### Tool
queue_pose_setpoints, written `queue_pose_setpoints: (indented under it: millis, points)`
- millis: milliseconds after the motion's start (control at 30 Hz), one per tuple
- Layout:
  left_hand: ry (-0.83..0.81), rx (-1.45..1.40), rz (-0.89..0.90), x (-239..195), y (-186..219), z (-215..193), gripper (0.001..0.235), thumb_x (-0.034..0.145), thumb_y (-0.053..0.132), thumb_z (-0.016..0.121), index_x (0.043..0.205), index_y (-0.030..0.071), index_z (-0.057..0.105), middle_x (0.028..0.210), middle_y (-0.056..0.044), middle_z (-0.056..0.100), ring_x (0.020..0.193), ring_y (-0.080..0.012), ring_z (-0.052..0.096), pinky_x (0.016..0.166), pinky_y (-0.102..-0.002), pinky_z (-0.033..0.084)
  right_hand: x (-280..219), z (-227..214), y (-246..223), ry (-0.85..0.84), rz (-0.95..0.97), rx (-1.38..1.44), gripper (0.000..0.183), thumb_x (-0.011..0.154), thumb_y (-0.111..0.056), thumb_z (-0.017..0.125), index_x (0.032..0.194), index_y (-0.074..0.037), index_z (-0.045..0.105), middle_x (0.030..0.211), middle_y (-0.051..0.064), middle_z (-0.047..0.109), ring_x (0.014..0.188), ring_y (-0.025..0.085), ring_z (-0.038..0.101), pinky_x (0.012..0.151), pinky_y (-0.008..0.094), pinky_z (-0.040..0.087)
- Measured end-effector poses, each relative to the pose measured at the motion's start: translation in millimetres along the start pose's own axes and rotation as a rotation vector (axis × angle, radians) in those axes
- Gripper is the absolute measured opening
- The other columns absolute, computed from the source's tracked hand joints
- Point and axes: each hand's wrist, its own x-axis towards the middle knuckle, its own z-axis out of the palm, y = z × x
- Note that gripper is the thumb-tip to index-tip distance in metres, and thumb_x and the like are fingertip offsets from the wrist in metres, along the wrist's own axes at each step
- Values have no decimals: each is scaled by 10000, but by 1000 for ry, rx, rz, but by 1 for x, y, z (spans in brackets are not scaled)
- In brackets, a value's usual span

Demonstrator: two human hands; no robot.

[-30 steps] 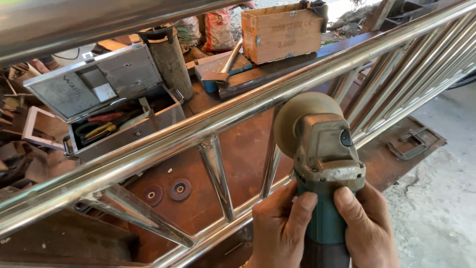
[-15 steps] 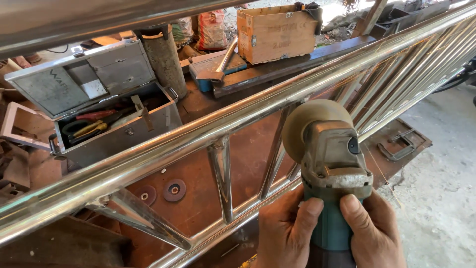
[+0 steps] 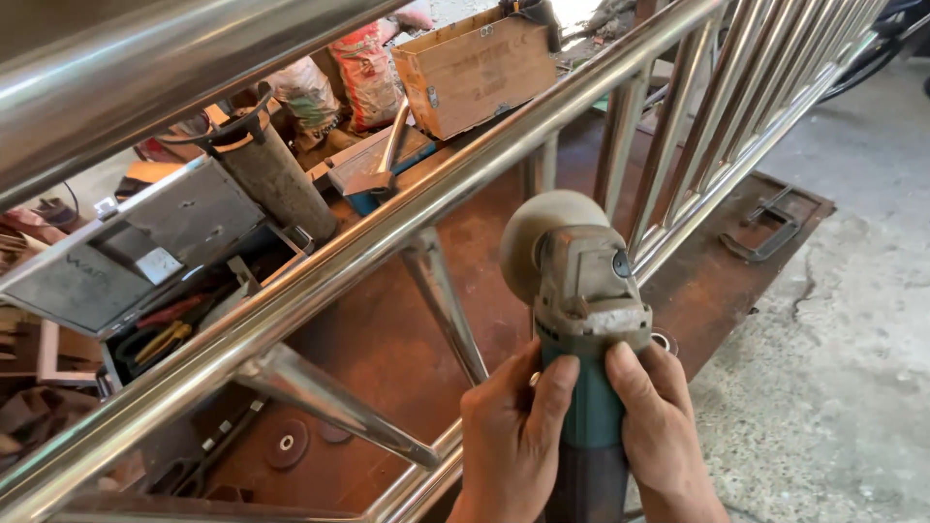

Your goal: Using an angle grinder to polish and smooth the weld joints on a stainless steel railing.

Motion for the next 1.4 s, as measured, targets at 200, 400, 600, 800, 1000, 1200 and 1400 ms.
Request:
queue_pose_setpoints:
  millis: [200,400,600,800,1000,1200,1400]
  points:
    - [-13,-66,-13,33,-8,40,449,930,399,620,1152,32,752,848,-75,792,687,-126,640,604,-268,514,41,-1,-29,-123,-226,-166,358,957,-198,601,1200,56,669,1038,114,748,862,155,612,793,298,516]
    - [31,-85,9,49,-22,53,526,937,473,591,1164,23,741,833,-67,756,679,-125,601,599,-271,485,59,3,-38,-125,-230,-227,382,952,-193,602,1255,37,633,1076,142,739,870,179,621,793,310,517]
    - [91,-108,83,53,-34,57,504,961,459,572,1170,32,737,908,-89,793,722,-146,665,620,-276,515,64,8,-41,-169,-265,-256,401,949,-223,608,1269,18,619,1088,139,743,867,183,638,786,323,528]
    - [61,-185,43,52,-32,56,509,959,457,582,1152,10,727,941,-83,783,758,-135,640,665,-278,512,66,3,-33,-168,-236,-256,408,937,-224,626,1270,11,623,1081,145,747,865,190,653,779,342,543]
    - [60,-199,61,53,-30,54,551,952,489,578,1182,10,722,942,-96,790,752,-136,656,650,-276,521,66,0,-29,-162,-257,-286,391,948,-231,612,1245,24,631,1065,139,746,850,177,634,778,320,526]
    - [51,-250,69,57,-27,51,521,944,453,613,1191,5,716,946,-95,776,756,-130,627,659,-273,510,67,2,-26,-148,-290,-255,381,958,-220,607,1238,37,625,1076,142,732,864,176,622,796,313,517]
    - [28,-210,79,58,-22,47,535,954,468,583,1179,1,710,955,-102,776,758,-139,632,666,-282,517,64,5,-29,-107,-284,-279,369,960,-203,607,1236,39,637,1069,133,736,868,171,610,808,309,505]
